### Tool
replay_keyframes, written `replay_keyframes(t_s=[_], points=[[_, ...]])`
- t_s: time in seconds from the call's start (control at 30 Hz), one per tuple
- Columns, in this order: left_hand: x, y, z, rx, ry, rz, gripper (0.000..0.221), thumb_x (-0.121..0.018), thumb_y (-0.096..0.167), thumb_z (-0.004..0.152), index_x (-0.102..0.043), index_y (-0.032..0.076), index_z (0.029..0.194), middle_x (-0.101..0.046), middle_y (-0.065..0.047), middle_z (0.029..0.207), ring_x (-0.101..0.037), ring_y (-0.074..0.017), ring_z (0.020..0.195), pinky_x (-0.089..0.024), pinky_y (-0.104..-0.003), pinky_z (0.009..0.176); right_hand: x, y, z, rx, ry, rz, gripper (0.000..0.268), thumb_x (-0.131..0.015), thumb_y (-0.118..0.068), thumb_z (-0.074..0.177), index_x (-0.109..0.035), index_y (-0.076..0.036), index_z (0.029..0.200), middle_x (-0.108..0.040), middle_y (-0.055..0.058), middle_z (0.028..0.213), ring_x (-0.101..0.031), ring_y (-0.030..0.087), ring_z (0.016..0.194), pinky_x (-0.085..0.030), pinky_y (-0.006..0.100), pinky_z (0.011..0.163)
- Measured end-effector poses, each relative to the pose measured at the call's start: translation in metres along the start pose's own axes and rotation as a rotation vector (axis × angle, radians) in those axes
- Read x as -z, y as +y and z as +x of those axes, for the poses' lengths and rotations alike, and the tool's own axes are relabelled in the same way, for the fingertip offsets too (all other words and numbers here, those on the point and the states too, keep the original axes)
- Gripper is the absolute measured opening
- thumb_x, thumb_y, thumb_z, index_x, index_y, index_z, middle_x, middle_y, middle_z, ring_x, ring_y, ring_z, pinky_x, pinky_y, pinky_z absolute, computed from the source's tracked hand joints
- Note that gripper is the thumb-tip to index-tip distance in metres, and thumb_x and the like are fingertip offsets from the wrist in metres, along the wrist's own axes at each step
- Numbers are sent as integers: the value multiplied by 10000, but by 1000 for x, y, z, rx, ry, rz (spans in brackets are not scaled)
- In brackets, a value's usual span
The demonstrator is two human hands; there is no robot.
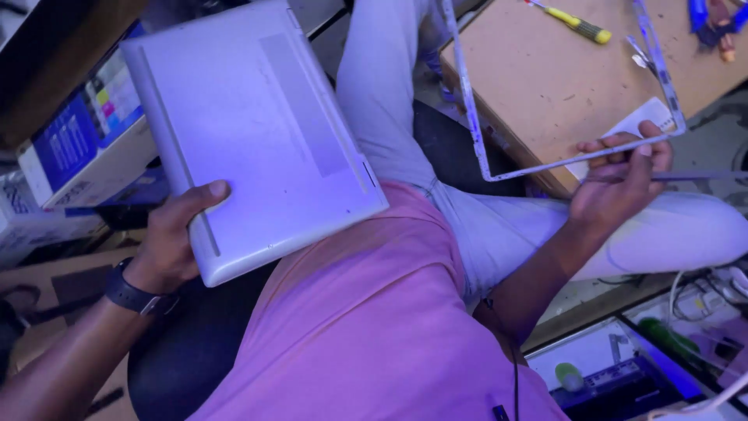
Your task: Using tweezers to carefully organize and apply thin adhesive masks or strips onto a laptop screen frame.
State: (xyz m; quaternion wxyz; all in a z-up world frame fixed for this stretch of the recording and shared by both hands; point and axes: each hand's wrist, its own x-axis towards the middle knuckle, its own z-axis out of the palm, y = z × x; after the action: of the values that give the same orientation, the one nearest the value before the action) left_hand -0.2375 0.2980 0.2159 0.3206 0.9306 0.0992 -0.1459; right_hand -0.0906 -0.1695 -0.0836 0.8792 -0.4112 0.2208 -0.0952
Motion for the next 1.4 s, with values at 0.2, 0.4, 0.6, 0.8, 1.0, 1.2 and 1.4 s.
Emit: replay_keyframes(t_s=[0.2, 0.4, 0.6, 0.8, 1.0, 1.2, 1.4], points=[[-36, 50, 97, 350, -172, -930, 292, -681, 106, 827, -639, -10, 1092, -637, -119, 676, -699, -235, 571, -622, -485, 602, 23, 25, 11, 107, -35, -4, 324, -541, -213, 1041, -510, -31, 1307, -661, 235, 915, -764, 339, 791, -726, 503, 788], [-65, 76, 173, 39, -482, -812, 330, -649, 88, 812, -617, -17, 1123, -661, -145, 705, -695, -220, 694, -614, -463, 716, 17, 19, 2, 104, -50, 9, 395, -552, -235, 1039, -510, 5, 1349, -666, 256, 935, -765, 365, 819, -713, 510, 797], [-99, 95, 222, -191, -581, -784, 426, -671, 83, 826, -588, -9, 1233, -645, -93, 853, -639, -207, 893, -554, -500, 890, 16, 11, 0, 104, -38, 16, 399, -523, -193, 1044, -520, 36, 1370, -664, 254, 923, -769, 352, 825, -704, 508, 822], [-142, 79, 244, -337, -638, -838, 406, -653, 75, 893, -571, -23, 1279, -623, -118, 841, -650, -290, 966, -511, -498, 969, 23, 12, -7, 61, 12, -7, 397, -525, -163, 1045, -521, 52, 1379, -652, 292, 937, -758, 402, 832, -692, 521, 799], [-162, 121, 257, -213, -762, -982, 377, -602, 92, 903, -500, -8, 1252, -528, -17, 842, -482, -117, 699, -435, -254, 691, -12, -25, -19, -76, 182, -270, 366, -481, -100, 1005, -637, -7, 1323, -704, 77, 1056, -608, 72, 805, -469, 188, 758], [-169, 193, 289, -420, -659, -930, 465, -557, 250, 1013, -478, -23, 1381, -611, -149, 1274, -607, -267, 1126, -488, -401, 1039, -14, -18, -21, -49, 284, -166, 190, -455, -5, 982, -633, 20, 1043, -615, 97, 788, -529, 130, 625, -461, 245, 656], [-214, 202, 326, -653, -712, -1051, 271, -531, 252, 1087, -562, 31, 1240, -596, -44, 1087, -525, -129, 973, -436, -278, 943, -36, -33, -12, -107, 212, -114, 300, -453, -80, 1062, -541, 40, 1322, -681, 170, 937, -692, 264, 759, -617, 383, 754]])
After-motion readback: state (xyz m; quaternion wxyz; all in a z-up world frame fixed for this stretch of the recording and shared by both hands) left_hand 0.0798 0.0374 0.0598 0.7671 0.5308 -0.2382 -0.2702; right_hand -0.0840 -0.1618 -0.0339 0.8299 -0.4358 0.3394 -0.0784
